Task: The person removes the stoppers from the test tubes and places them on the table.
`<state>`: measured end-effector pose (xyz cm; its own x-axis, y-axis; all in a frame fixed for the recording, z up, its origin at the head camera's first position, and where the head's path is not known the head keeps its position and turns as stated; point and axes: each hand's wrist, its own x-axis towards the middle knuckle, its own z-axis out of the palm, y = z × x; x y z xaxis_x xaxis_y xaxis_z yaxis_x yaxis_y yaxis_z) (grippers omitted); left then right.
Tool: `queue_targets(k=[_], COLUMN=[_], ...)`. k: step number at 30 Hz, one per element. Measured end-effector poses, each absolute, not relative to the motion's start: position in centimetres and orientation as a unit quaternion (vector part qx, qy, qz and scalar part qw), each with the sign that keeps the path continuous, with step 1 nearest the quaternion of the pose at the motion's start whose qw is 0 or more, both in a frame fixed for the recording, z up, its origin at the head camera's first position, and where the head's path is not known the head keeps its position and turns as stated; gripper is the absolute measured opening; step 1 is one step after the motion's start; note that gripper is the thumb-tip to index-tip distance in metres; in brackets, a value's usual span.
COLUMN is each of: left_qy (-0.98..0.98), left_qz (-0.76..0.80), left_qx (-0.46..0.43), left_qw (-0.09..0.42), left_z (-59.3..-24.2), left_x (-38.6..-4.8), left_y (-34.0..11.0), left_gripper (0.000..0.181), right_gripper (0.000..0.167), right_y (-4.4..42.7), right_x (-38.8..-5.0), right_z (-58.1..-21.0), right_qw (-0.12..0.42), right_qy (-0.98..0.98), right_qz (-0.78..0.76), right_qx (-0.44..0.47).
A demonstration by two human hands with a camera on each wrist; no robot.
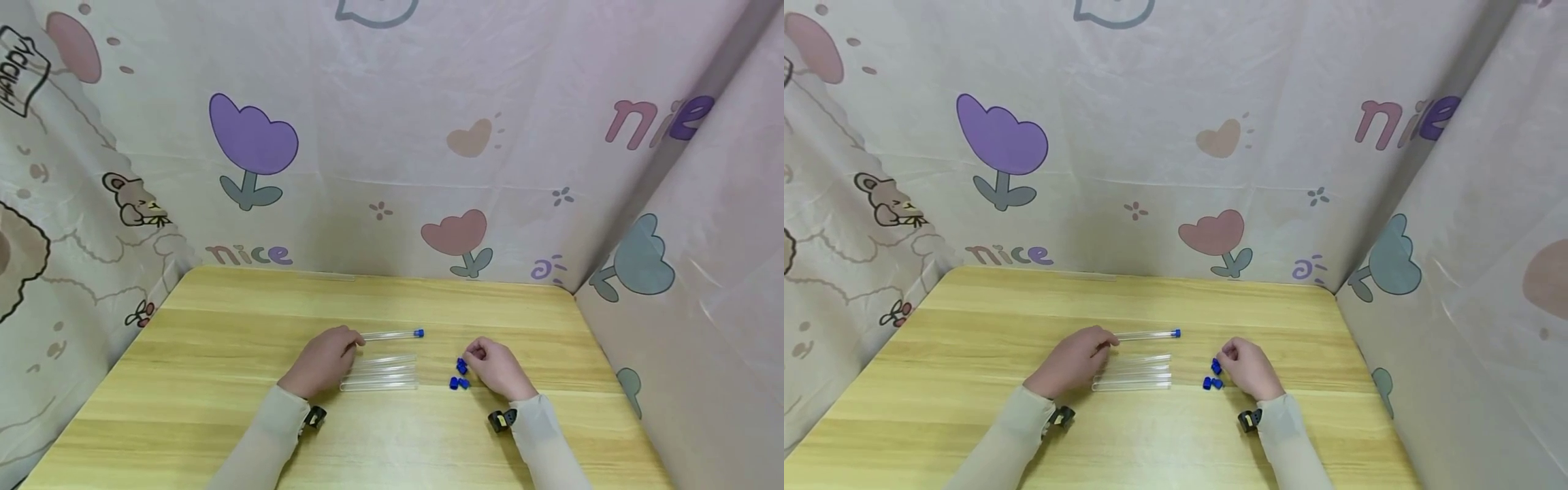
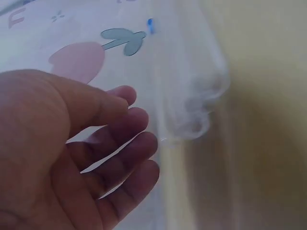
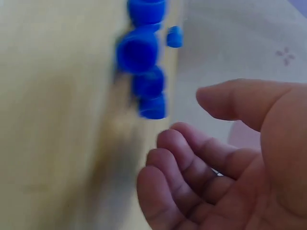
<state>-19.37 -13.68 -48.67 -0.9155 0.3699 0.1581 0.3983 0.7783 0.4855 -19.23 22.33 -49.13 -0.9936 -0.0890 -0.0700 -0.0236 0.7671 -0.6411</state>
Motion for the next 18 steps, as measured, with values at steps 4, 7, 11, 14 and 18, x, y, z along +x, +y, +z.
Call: queue_targets(k=[4,7,11,14,18], left_qy=[-0.942,-0.944,-0.942,-0.942,-0.946], left_qz=[-0.281,-0.281,-0.278,-0.280,-0.281], left_qx=[-0.179,-0.167,-0.166,-0.158,-0.132], left_qw=[0.040,0.057,0.085,0.097,0.091], left_z=[-47.2,-46.1,-45.0,-44.9,-45.5], left_x=[-19.3,-19.0,-18.7,-18.7,-19.0], left_y=[-13.9,-14.0,-13.9,-13.9,-14.3], left_gripper=[0.022,0.024,0.030,0.035,0.037], right_gripper=[0.019,0.022,0.028,0.033,0.034], right_y=[21.7,21.1,20.3,19.7,19.1], right_x=[-18.6,-17.9,-16.9,-16.3,-15.7], right_z=[-47.6,-46.3,-44.8,-43.9,-43.3], right_qw=[-0.008,-0.049,-0.084,-0.107,-0.133], right_qy=[0.942,0.942,0.941,0.937,0.932], right_qz=[-0.331,-0.322,-0.317,-0.319,-0.316], right_qx=[-0.052,-0.074,-0.086,-0.097,-0.116])
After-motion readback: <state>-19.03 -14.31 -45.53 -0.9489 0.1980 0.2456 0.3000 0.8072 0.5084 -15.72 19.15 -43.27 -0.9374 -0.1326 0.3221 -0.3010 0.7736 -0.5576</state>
